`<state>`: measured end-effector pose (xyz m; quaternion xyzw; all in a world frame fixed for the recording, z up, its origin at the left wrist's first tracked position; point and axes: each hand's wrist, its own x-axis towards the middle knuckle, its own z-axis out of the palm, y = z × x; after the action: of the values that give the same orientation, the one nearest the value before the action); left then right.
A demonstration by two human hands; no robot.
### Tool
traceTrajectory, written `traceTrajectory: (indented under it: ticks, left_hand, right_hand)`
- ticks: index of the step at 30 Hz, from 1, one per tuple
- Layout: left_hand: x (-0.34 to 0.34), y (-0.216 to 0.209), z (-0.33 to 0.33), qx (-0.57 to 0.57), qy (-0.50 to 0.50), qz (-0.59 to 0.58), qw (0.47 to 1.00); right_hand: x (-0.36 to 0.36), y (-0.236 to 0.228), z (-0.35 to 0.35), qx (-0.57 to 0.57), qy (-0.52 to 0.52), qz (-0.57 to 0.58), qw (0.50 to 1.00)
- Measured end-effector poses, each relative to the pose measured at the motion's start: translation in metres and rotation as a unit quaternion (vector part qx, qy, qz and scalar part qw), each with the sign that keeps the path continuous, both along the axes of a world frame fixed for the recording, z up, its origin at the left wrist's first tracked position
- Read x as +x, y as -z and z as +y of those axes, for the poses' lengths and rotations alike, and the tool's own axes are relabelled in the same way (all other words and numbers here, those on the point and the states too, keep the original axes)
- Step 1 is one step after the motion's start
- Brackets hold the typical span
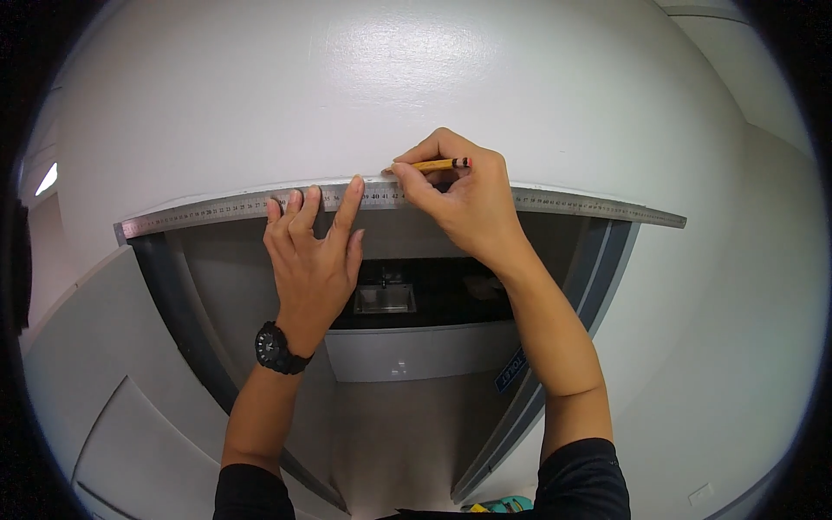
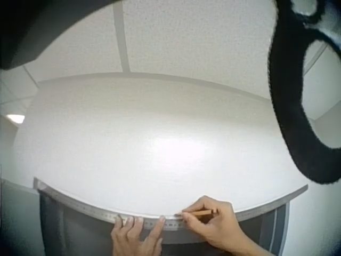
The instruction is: Measuring and marking a door frame using a metal ruler and checking its level with a spirit level.
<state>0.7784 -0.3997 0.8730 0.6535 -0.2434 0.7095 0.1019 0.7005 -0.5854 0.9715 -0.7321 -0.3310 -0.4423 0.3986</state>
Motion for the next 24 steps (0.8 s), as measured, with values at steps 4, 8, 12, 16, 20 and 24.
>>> traceTrajectory:
  ticks: [4,8,12,16,20,24]
  left_hand:
    - [0.002,0.001,0.0,0.0,0.001,-0.007,1.0]
    - [0.003,0.001,-0.001,-0.002,0.0,-0.011,1.0]
    - [0.005,0.002,0.0,-0.003,-0.001,-0.012,1.0]
    - [0.005,0.002,0.001,-0.003,-0.006,-0.015,1.0]
    - [0.005,0.002,0.0,-0.004,-0.001,-0.018,1.0]
    - [0.005,0.003,0.0,-0.004,-0.006,-0.014,1.0]
  right_hand:
    - [0.001,0.002,0.003,-0.008,0.002,0.005,1.0]
    - [0.004,0.002,0.002,-0.009,0.004,-0.009,1.0]
    - [0.009,0.003,0.004,-0.008,0.003,-0.026,1.0]
    - [0.01,0.003,0.005,-0.003,0.0,-0.017,1.0]
    - [0.009,0.004,0.004,0.0,-0.001,-0.022,1.0]
    - [0.01,0.006,0.005,0.006,-0.007,-0.02,1.0]
